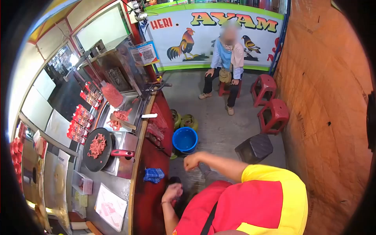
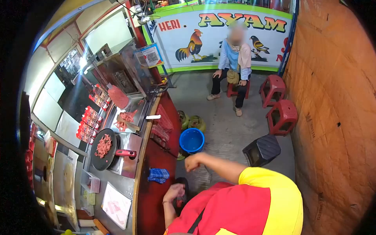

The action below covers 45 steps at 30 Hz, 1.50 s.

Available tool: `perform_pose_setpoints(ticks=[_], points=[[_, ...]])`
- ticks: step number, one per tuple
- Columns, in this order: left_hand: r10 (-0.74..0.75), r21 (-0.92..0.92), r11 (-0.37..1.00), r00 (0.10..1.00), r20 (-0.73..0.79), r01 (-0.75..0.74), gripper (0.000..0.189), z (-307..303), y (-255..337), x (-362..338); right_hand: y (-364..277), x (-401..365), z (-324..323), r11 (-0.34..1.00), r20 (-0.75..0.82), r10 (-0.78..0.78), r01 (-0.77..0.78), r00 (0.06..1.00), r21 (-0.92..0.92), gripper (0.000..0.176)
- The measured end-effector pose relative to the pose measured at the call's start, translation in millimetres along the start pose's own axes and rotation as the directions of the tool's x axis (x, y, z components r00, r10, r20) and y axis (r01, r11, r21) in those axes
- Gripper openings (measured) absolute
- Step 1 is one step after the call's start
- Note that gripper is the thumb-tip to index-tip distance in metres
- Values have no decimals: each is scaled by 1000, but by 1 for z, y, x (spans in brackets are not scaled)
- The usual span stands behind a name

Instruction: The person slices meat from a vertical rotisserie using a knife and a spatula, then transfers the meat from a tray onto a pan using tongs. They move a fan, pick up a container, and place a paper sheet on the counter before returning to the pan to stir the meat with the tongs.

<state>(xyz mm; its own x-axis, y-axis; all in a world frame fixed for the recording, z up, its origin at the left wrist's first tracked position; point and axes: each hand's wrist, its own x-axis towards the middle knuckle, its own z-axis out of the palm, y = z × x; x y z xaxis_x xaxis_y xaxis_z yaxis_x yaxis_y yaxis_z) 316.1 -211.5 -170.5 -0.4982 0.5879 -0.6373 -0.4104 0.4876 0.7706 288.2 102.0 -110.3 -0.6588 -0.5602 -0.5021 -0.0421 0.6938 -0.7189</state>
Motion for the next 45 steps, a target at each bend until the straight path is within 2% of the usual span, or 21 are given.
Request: perform_pose_setpoints(ticks=[4, 5, 6, 7, 8, 10, 14, 17, 18, 20, 22, 25, 28, 30, 33, 35, 37, 39, 41, 43, 45], points=[[141, -26, 990, 989, 40, -140, 23, 15, 96, -8, -25, -20, 7, 997, -131, -69, 74, 989, 33, 27], [142, -4, 990, 990, 17, -142, 24, -1, 90, -14, -19, -39, -1, 991, -207, -54, 78, 977, 109, 26], [116, -11, 993, 993, -18, -116, 25, -16, 73, -17, 7, -40, -3, 990, -325, -138, 137, 936, -27, 25], [60, 25, 998, 997, -42, -59, 25, -34, 51, -20, -4, -67, -20, 998, -278, 44, -53, 960, -26, 26], [7, 58, 998, 998, -68, -3, 26, -49, 28, -25, 25, -69, -16, 998, -393, 36, -56, 919, -38, 26], [-106, 14, 994, 986, -131, 108, 27, -65, -12, -38, 91, -68, -14, 994, -363, 102, -82, 926, 70, 26], [-209, -155, 972, 956, -207, 179, 28, -58, -39, -65, 101, -97, -21, 960, -272, 209, -145, 939, 238, 29], [-169, -248, 962, 959, -227, 110, 32, -44, -33, -62, 85, -84, -31, 979, -269, 112, -60, 957, 194, 31], [-125, -262, 963, 961, -248, 57, 39, -35, -21, -57, 70, -80, -40, 954, -194, 166, -108, 967, 280, 38], [-29, -257, 966, 966, -258, -39, 64, -17, 14, -49, 36, -68, -58, 973, -385, -186, 223, 904, 53, 48], [196, -347, 904, 964, -181, -249, 80, -2, 76, -47, -15, -62, -88, 903, -462, -240, 371, 854, 217, 56], [510, -386, 758, 847, -152, -526, 93, 10, 170, -54, -76, -61, -140, 758, -411, -386, 538, 826, 368, 66], [629, -460, 635, 761, -159, -621, 97, 8, 226, -55, -117, -67, -174, 701, -381, -482, 608, 789, 372, 71], [720, -664, 422, 673, -169, -618, 100, 8, 241, -56, -134, -75, -183, 635, -312, -599, 675, 737, 375, 81], [670, -696, 421, 717, -193, -581, 99, 3, 222, -47, -148, -94, -194, 513, -311, -640, 692, 703, 508, 91], [570, -616, 551, 793, -215, -563, 87, -8, 171, -26, -150, -108, -198, 493, -327, -640, 698, 695, 519, 98], [347, -492, 734, 881, -322, -469, 83, -14, 93, 2, -147, -121, -199, 389, -387, -640, 714, 664, 582, 101], [-2, -440, 873, 900, -436, -211, 94, -9, 21, 11, -142, -137, -196, 417, -401, -616, 713, 678, 564, 106], [-183, -639, 765, 923, -340, -84, 107, 1, -23, -7, -136, -151, -185, 426, -454, -600, 744, 659, 516, 113], [-146, -714, 696, 957, -250, -80, 113, 4, -50, -32, -133, -169, -177, 466, -453, -575, 728, 682, 503, 124], [68, -934, 308, 983, -170, -183, 119, 13, -70, -54, -129, -177, -165, 409, -495, -562, 743, 663, 530, 133]])
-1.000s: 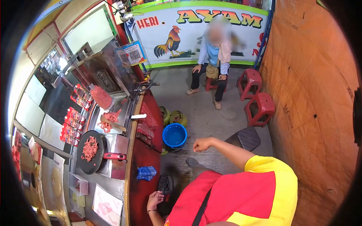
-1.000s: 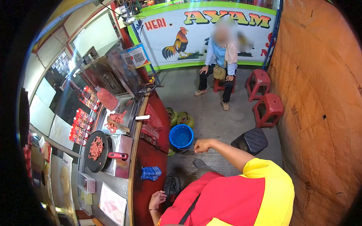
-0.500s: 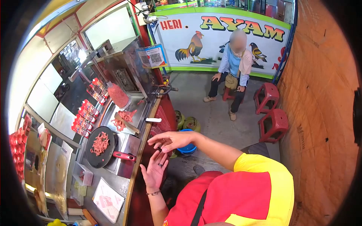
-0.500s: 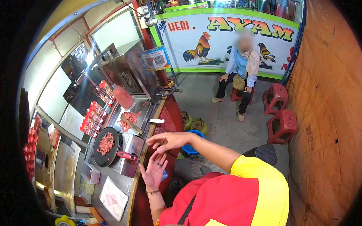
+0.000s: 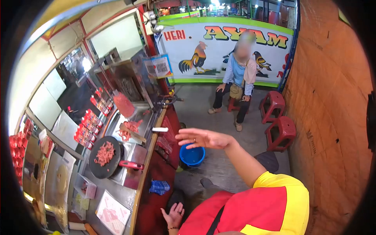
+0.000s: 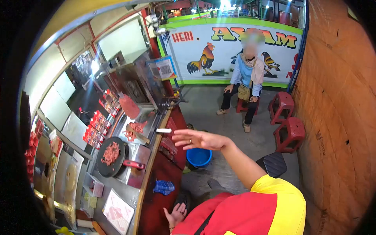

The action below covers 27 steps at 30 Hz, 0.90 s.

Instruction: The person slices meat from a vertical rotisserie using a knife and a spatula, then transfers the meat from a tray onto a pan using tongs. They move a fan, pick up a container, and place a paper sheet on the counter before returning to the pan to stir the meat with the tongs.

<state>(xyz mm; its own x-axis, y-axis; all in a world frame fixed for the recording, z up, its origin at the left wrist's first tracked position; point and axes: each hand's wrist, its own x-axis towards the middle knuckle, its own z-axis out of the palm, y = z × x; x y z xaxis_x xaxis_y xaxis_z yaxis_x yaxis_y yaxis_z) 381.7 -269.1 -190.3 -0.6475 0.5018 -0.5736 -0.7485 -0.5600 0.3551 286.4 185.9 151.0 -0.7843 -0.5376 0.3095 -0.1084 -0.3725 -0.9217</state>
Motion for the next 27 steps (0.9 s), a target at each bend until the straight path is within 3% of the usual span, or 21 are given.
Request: perform_pose_setpoints(ticks=[2, 4, 5, 6, 9, 10, 12, 15, 18, 20, 21, 23, 24, 25, 26, 27], points=[[27, -213, 977, 978, 206, 18, 120, -18, -2, 1, -4, -2, 10, 997, 25, -53, 51, 998, 60, 137], [3, -189, 980, 944, 330, 63, 120, 9, 15, 6, -9, 6, 21, 996, 63, -86, 83, 994, 38, 137], [29, -107, 994, 931, 363, 11, 119, 46, 25, 4, -5, 13, 23, 998, 70, -65, 67, 995, -16, 137], [42, -170, 985, 907, 419, 33, 118, 78, 36, 7, -3, 21, 29, 998, 70, -62, 63, 996, -6, 137], [135, -203, 979, 852, 505, -35, 111, 182, 64, 0, -1, 46, 55, 981, 259, -51, 97, 964, -166, 128], [131, -194, 980, 854, 504, -36, 111, 205, 69, -3, 1, 53, 66, 981, 256, -61, 105, 965, -163, 128], [200, -243, 968, 785, 586, -65, 111, 242, 77, -8, 0, 63, 81, 933, 257, 71, 26, 964, -358, 137], [200, -219, 973, 759, 620, -77, 107, 256, 78, -8, 1, 61, 90, 912, 256, 93, 21, 962, -410, 135], [125, -118, 991, 808, 575, -69, 91, 204, 71, 15, -2, 46, 94, 904, 223, 143, -35, 964, -427, 133], [140, 210, 954, 939, 314, -213, 84, 133, 52, 41, -11, 28, 92, 903, 167, 208, -124, 964, -411, 131], [172, 390, 900, 981, 92, -195, 83, 97, 36, 50, -4, 21, 83, 899, 156, 201, -119, 967, -422, 129], [195, 588, 808, 956, -217, -31, 73, -14, -5, 78, 1, 7, 71, 884, 117, 185, -114, 976, -453, 128], [247, 966, 83, 934, -257, 244, 63, 5, -9, 38, -1, 2, 66, 866, 81, 159, -100, 984, -490, 127], [323, 967, -87, 925, -198, 238, 60, -19, -14, 37, -7, -2, 66, 862, 31, 146, -112, 989, -495, 126], [337, 991, -30, 934, -115, 132, 58, -48, -17, 44, -11, -6, 66, 867, 11, 131, -109, 991, -487, 126], [288, 980, 197, 954, -79, 21, 56, -64, -17, 46, -16, -10, 65, 830, -7, 124, -108, 992, -548, 125]])
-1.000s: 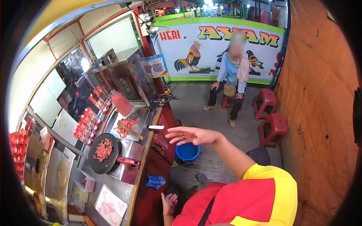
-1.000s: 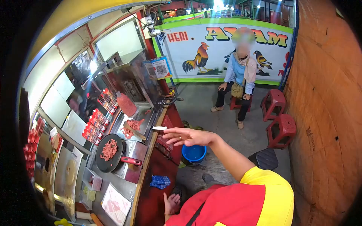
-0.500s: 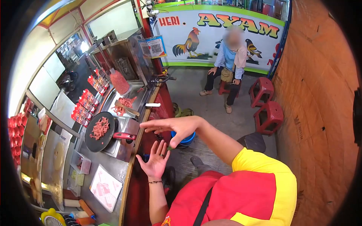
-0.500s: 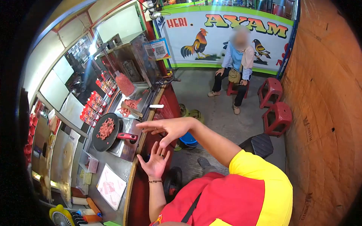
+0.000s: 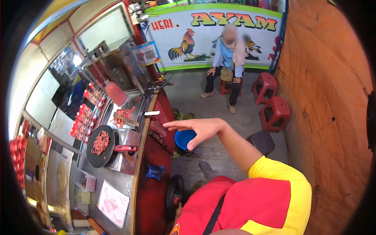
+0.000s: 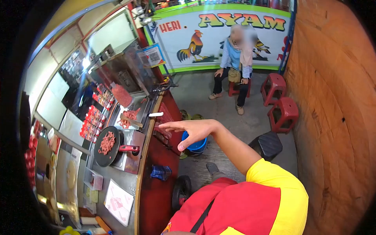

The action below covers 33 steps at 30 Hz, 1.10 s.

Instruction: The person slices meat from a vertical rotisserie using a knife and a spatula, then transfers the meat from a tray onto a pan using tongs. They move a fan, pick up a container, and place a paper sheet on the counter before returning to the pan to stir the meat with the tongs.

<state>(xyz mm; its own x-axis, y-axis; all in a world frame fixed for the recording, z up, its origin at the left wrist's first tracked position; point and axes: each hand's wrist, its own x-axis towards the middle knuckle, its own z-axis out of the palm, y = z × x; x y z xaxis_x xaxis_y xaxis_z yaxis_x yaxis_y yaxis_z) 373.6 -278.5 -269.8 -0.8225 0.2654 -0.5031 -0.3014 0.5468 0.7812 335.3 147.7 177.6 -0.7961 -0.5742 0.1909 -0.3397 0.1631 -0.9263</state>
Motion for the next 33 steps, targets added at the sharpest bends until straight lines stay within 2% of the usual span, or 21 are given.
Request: perform_pose_setpoints(ticks=[1, 2, 4, 5, 6, 7, 8, 9, 11, 13, 15, 19, 21, 24, 25, 27, 28, 29, 30, 31, 33], points=[[-18, -387, 918, 985, 170, 84, 54, -4, -7, -5, -3, -4, -4, 997, -17, 7, -9, 1000, -76, 124], [5, -657, 702, 920, 391, 276, 52, -8, -10, -17, -6, -4, -7, 991, -30, -46, 42, 998, -123, 120], [186, -647, 423, 638, 747, 634, 49, -23, -3, -51, -7, -1, -18, 975, -54, -51, 38, 997, -219, 116], [280, -577, 409, 505, 816, 707, 48, -34, 14, -65, -10, 1, -30, 946, -62, -67, 44, 996, -322, 113], [348, -569, 425, 454, 820, 703, 47, -44, 24, -69, -12, 0, -40, 936, -149, -31, -24, 988, -352, 102], [118, -686, 536, 761, 638, 493, 66, -42, -85, 22, -13, -1, -51, 923, -243, 0, -94, 970, -374, 92], [451, -847, 354, 721, 527, 397, 77, -73, -18, 0, -11, -8, -67, 817, -286, 97, -241, 953, -525, 81], [51, -659, 739, 964, 261, 139, 80, -101, 72, -49, -7, -19, -81, 665, -338, 182, -369, 923, -649, 71], [122, -544, 835, 939, 321, 78, 76, -155, 116, -66, 2, -39, -96, 563, -262, 460, -507, 849, -653, 57], [168, -525, 848, 898, 406, 79, 76, -169, 156, -78, 5, -41, -69, 602, -104, 601, -535, 792, -592, 53], [229, -458, 889, 834, 502, 31, 76, -148, 204, -88, 21, -34, -19, 737, 129, 641, -560, 757, -378, 53], [451, -567, 820, 696, 559, -76, 71, -68, 257, -59, 79, -8, 66, 907, 332, 397, -312, 856, -282, 51], [497, -625, 777, 679, 540, -72, 69, -33, 257, -35, 93, -4, 92, 931, 264, 302, -223, 916, -290, 47], [386, -672, 740, 790, 477, 44, 66, 2, 224, -3, 105, -9, 109, 970, 101, 239, -233, 966, -69, 54], [321, -651, 756, 826, 463, 71, 67, 7, 210, 1, 107, -11, 103, 970, 94, 220, -207, 971, -129, 63], [31, -364, 923, 921, 388, 122, 60, 11, 162, 15, 113, -24, 90, 892, -26, 374, -367, 927, -263, 72], [-22, -80, 995, 932, 362, 54, 59, 10, 119, 27, 124, -30, 88, 900, -42, 358, -356, 933, -251, 72], [-63, 206, 979, 944, 324, -5, 59, 8, 61, 47, 138, -36, 83, 868, -110, 330, -347, 938, -355, 77], [36, 423, 886, 936, 349, -192, 57, 9, -30, 71, 144, -41, 77, 818, -171, 303, -348, 938, -458, 81], [136, 610, 710, 919, 370, -351, 55, 8, -52, 63, 141, -42, 70, 817, -175, 302, -350, 937, -459, 81], [-177, 466, 884, 946, 273, 31, 55, 8, -63, 36, 131, -44, 53, 823, -145, 395, -419, 907, -382, 88]])
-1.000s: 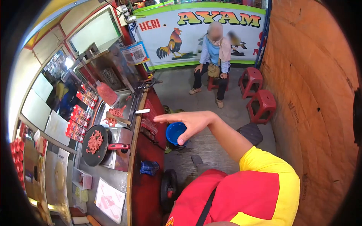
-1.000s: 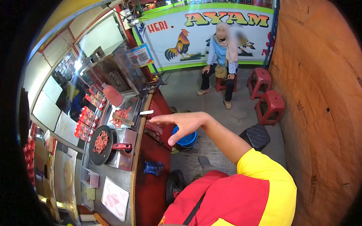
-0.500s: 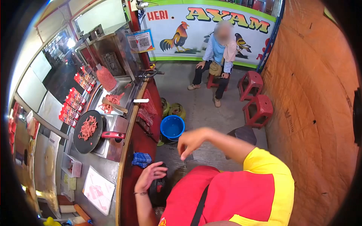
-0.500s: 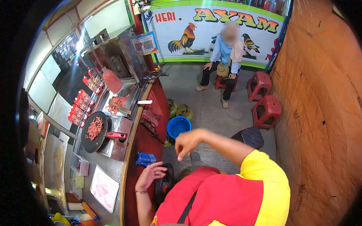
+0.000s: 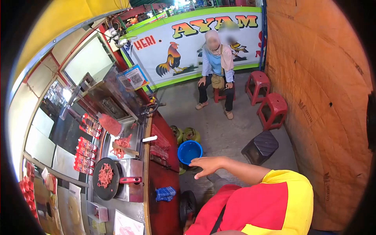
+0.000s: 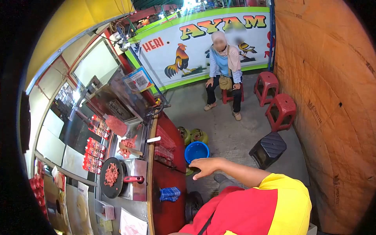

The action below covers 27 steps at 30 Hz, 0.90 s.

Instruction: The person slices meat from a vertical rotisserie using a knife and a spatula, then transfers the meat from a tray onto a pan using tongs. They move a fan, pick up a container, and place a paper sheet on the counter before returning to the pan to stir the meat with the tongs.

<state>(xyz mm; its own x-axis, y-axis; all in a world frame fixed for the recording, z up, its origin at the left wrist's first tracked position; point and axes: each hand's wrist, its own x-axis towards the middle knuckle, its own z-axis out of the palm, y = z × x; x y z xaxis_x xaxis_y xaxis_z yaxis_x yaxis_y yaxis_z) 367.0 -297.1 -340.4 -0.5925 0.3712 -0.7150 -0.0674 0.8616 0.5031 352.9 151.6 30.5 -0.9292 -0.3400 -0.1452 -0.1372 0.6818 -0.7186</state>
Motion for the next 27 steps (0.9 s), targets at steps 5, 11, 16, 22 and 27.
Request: perform_pose_setpoints(ticks=[5, 11, 16, 22, 27], points=[[-130, -206, 970, 991, 28, 133, 53, 0, 11, -11, 24, 3, -36, 994, -486, -13, -39, 874, -98, 97], [-151, -305, 941, 988, 11, 147, 51, 1, 35, -12, 18, 37, -106, 946, -462, -215, 67, 860, -316, 85], [-102, -451, 888, 995, -8, 88, 50, -20, 82, 8, 26, 72, -99, 977, -99, -136, 117, 986, -178, 72], [278, -689, 596, 911, -305, -413, 55, -162, 319, -34, 26, 124, -128, 966, 63, -249, 252, 967, -60, 61], [467, -335, 626, 682, -562, -704, 64, -255, 422, -56, 17, 181, -143, 863, 129, -497, 505, 858, -35, 55]])
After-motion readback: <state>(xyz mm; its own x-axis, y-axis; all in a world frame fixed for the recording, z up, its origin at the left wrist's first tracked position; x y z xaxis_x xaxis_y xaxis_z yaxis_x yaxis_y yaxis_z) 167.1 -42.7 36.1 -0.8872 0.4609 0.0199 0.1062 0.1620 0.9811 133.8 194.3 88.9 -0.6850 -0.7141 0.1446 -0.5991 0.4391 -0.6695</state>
